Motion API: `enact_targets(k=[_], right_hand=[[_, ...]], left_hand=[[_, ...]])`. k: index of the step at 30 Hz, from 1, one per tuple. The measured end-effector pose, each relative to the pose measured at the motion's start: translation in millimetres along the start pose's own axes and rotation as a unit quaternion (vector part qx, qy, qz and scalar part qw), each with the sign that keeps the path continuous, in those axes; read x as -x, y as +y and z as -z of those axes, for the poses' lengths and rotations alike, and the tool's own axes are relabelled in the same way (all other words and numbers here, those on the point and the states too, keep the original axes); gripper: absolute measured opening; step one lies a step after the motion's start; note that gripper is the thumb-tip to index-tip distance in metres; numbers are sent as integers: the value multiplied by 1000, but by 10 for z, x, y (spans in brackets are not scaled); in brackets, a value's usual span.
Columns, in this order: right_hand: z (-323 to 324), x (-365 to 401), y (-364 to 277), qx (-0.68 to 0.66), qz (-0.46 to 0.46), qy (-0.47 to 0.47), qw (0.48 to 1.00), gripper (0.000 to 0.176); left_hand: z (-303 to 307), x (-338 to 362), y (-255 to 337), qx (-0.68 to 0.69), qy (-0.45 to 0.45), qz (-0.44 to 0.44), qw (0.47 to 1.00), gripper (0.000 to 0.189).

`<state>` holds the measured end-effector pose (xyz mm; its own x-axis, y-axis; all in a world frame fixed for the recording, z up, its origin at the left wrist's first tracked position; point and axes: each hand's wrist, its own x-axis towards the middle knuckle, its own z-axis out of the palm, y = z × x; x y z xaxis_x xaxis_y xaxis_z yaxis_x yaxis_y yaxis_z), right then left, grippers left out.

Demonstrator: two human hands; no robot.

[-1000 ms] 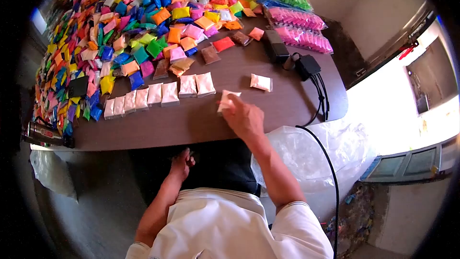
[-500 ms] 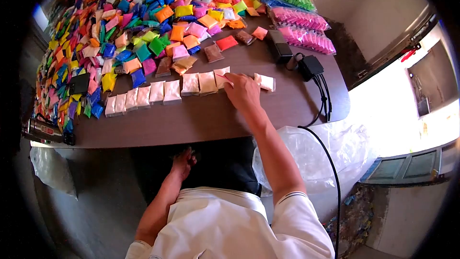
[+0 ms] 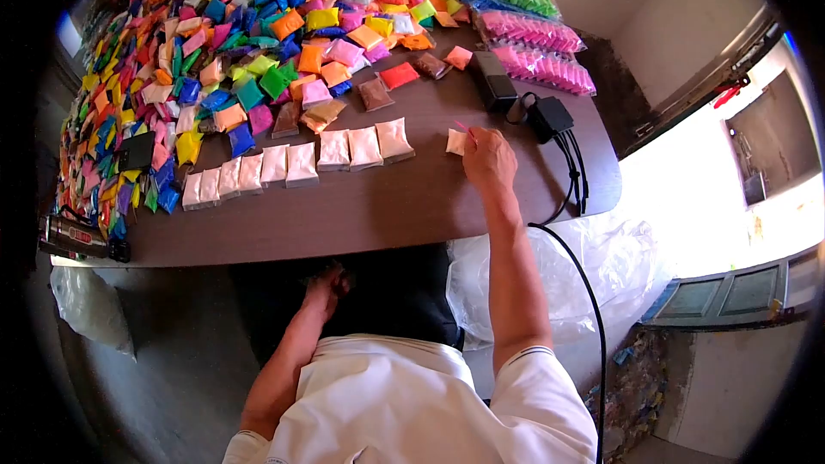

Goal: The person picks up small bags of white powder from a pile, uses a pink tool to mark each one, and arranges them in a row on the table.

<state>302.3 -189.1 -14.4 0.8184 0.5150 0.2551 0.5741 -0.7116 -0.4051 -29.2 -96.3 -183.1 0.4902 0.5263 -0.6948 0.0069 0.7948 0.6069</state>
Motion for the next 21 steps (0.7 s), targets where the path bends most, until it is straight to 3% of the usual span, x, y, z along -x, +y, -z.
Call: enact_targets(k=[3, 5, 6, 8, 10, 21], right_hand=[[-9, 138, -61, -13, 12, 9, 1000, 23], [44, 227, -161, -37, -31, -88, 995, 22], [41, 306, -188, -37, -32, -90, 995, 22], [25, 499, -249, -113, 30, -65, 991, 23], [4, 663, -346, -124, 17, -88, 988, 24], [-76, 1287, -922, -172, 51, -127, 976, 27]], left_hand=[[-41, 86, 50, -9, -39, -11, 999, 25], [-107, 131, 89, -19, -68, -12, 997, 25], [-156, 177, 107, -30, -74, -14, 997, 26], [-203, 224, 135, -41, -77, -16, 996, 27], [-213, 253, 156, -87, -191, -58, 976, 31], [-500, 506, 329, -133, -254, -100, 953, 43]])
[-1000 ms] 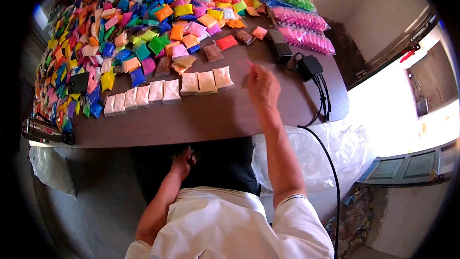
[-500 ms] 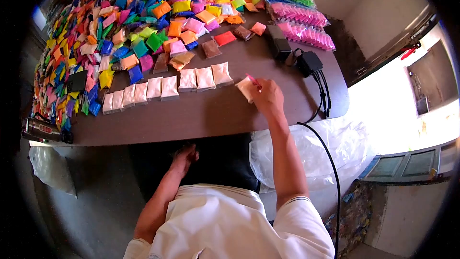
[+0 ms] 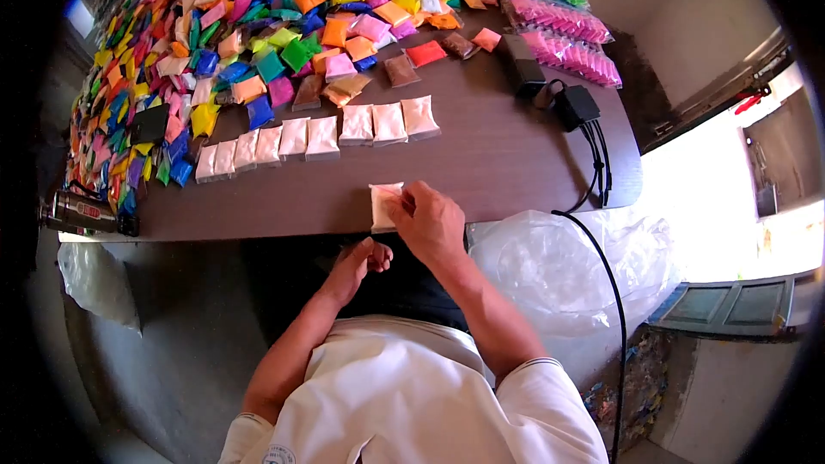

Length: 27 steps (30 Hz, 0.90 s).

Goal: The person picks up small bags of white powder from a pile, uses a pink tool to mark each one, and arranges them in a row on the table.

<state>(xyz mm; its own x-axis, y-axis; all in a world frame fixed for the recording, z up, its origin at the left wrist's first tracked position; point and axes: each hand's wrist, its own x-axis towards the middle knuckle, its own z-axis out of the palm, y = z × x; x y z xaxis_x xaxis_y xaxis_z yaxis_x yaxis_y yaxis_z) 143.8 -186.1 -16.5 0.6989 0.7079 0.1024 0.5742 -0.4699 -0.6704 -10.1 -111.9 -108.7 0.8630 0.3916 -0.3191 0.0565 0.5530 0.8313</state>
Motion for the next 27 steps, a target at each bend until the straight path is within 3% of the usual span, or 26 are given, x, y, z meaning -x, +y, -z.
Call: enact_targets(k=[4, 10, 17, 22, 27], right_hand=[[-70, 105, -111, -4, 5, -14, 1000, 24], [-66, 103, -55, -77, 33, -28, 996, 19], [124, -12, 93, -133, 71, -45, 987, 18], [117, -37, 65, -41, 122, -117, 985, 20], [70, -40, -4, 30, 158, -109, 981, 21]], left_hand=[[-179, 7, 176, 24, -23, -70, 997, 44], [-308, -15, 279, -80, 48, -60, 994, 47], [-332, -20, 272, -75, 41, -47, 995, 50], [-358, 0, 271, -27, 62, -38, 997, 52], [-354, -7, 273, -8, 50, -15, 999, 47]])
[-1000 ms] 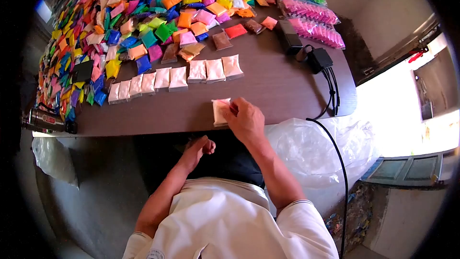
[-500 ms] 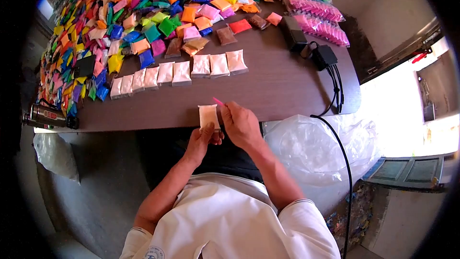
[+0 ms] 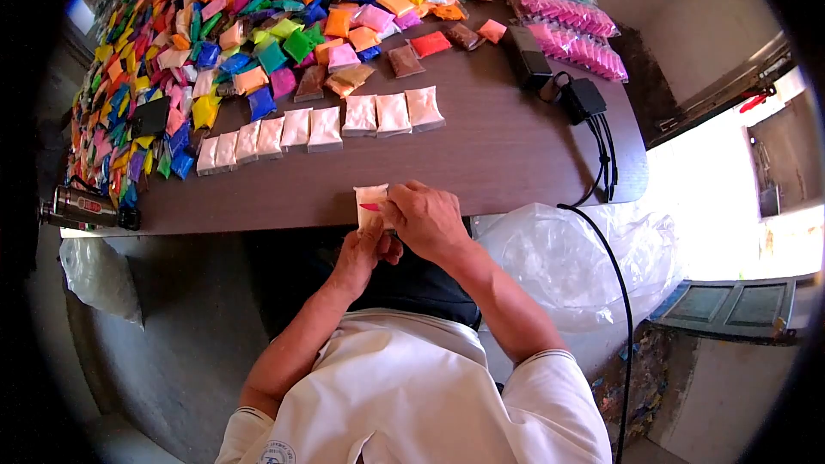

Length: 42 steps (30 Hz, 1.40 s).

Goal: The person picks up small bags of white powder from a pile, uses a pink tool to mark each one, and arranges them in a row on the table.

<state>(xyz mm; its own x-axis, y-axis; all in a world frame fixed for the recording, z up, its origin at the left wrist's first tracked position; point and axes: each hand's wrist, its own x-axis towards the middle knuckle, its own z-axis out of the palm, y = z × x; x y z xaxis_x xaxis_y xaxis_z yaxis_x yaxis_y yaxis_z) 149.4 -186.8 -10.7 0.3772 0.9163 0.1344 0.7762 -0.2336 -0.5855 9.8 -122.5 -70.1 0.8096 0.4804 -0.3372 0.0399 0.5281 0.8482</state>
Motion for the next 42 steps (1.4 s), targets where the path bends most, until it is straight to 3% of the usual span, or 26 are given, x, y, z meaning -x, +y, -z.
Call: enact_targets(k=[7, 13, 17, 19, 23, 26, 32, 35, 38, 40, 42], right_hand=[[-85, -102, 15, -2, -86, 9, 996, 19], [-104, -229, 100, 25, -101, 30, 994, 21], [-28, -265, 153, 25, -89, 31, 995, 21], [45, -223, 164, -94, -55, 23, 994, 17], [88, -131, 52, -133, 0, 37, 990, 13], [83, -161, -51, 7, 67, 6, 998, 13], [34, -339, -64, 80, 111, 12, 991, 15], [40, -356, -117, 88, 70, -25, 993, 17], [1, -388, -130, 109, 62, -26, 992, 16], [1, -395, -161, 117, 53, -40, 991, 16], [-13, -406, -182, 125, 44, -54, 990, 15]], left_hand=[[-19, -41, 12, -3, 11, -8, 1000, 48], [-27, -43, 45, -33, 4, -38, 999, 53], [-5, -40, 37, -32, 5, -33, 999, 54], [4, -23, 17, -17, -2, -28, 999, 54], [24, -55, -16, 2, -8, -20, 1000, 53], [16, -89, -4, -10, -19, -3, 1000, 51], [-31, -49, 127, -68, -8, 6, 998, 50], [8, -79, 52, -6, -23, 2, 1000, 51], [27, -83, 48, -34, -21, -2, 999, 42], [28, -66, 71, -134, -40, -70, 988, 30], [85, -105, 4, -148, -60, -91, 983, 27]])
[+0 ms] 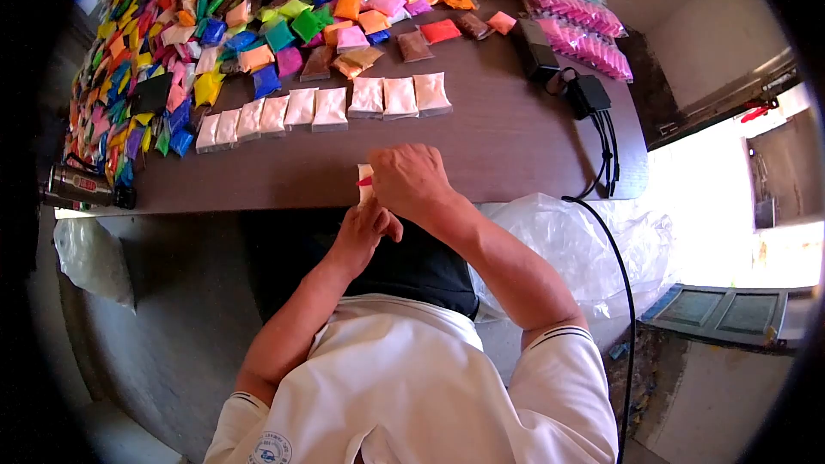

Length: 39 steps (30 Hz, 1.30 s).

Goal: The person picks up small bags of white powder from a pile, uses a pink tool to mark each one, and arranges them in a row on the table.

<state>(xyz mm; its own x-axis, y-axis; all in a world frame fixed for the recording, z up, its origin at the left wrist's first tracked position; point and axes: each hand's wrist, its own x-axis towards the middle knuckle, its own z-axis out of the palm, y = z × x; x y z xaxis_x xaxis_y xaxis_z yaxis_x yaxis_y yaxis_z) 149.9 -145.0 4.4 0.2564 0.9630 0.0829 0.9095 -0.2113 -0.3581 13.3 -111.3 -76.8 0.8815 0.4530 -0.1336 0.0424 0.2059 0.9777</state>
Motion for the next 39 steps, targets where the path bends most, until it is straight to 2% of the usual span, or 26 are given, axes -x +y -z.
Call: enact_targets(k=[2, 5, 7, 10, 17, 24, 27, 32, 35, 39], right_hand=[[-25, -20, -9, 18, 5, 2, 1000, 14], [-59, -42, -17, 38, 21, 19, 999, 13], [-59, -50, -31, 40, 27, 32, 998, 13], [-43, -71, -48, 40, 28, 34, 998, 12], [-32, -169, -40, 68, 7, -9, 998, 12], [-37, -253, 4, 52, 14, -6, 999, 12], [-49, -221, 36, 37, 1, 7, 999, 13], [-153, -146, 212, -130, -61, 43, 989, 15], [-82, -19, 326, -190, -70, 56, 978, 15], [-1, 185, 266, -181, -46, 51, 981, 16]], left_hand=[[18, -4, -69, -14, -17, -23, 999, 26], [-17, 6, 25, 2, 16, -15, 1000, 30], [-5, -5, 32, 46, 15, 24, 999, 39], [-3, -9, 52, 31, 14, 11, 999, 48], [-31, -26, 146, 36, 38, 29, 998, 52], [-39, -58, 133, 99, 60, 50, 992, 52], [-57, -64, 150, 129, 71, 69, 987, 49], [-53, -38, 105, 155, 71, 89, 981, 46], [-38, -22, 71, 146, 64, 49, 986, 46], [-76, -27, 56, 156, 58, 47, 985, 48]])
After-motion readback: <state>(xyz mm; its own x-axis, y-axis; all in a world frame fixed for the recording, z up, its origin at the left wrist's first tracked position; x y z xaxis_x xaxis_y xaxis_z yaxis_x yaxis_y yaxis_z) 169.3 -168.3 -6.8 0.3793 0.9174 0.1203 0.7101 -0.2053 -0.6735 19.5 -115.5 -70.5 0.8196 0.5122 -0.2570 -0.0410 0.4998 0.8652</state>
